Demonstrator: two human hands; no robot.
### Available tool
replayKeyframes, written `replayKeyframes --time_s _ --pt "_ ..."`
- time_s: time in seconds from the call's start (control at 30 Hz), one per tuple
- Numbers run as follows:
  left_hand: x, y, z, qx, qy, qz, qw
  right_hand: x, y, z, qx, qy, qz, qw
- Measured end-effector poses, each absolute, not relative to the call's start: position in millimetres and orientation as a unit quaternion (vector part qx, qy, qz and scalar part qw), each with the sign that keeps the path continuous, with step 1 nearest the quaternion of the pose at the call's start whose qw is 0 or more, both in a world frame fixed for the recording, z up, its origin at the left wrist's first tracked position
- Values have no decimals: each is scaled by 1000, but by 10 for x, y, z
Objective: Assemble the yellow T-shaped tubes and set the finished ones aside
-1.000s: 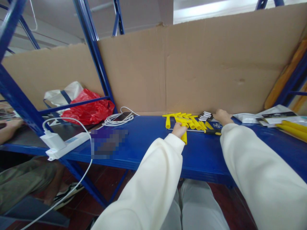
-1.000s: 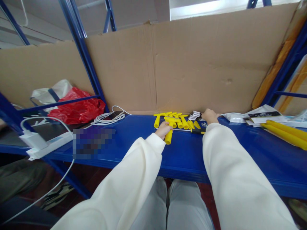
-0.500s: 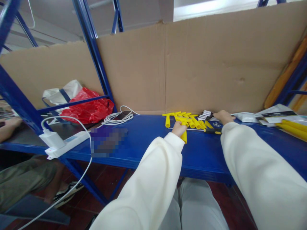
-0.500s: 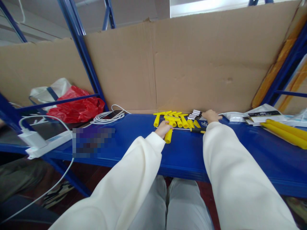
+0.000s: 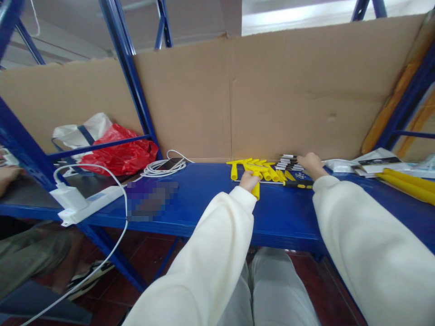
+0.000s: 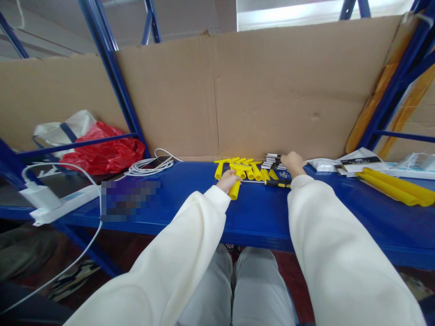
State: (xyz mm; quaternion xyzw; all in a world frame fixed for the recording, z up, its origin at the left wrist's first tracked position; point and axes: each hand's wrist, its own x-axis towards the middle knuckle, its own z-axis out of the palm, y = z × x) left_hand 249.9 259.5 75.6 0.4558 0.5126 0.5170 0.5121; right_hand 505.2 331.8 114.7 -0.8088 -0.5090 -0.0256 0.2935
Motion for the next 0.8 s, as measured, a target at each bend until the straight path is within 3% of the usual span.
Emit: replayKeyframes --time_s 0.8 --pt "2450 2534 879 421 503 529 538 5053 3051 1106 -810 -546 -36 211"
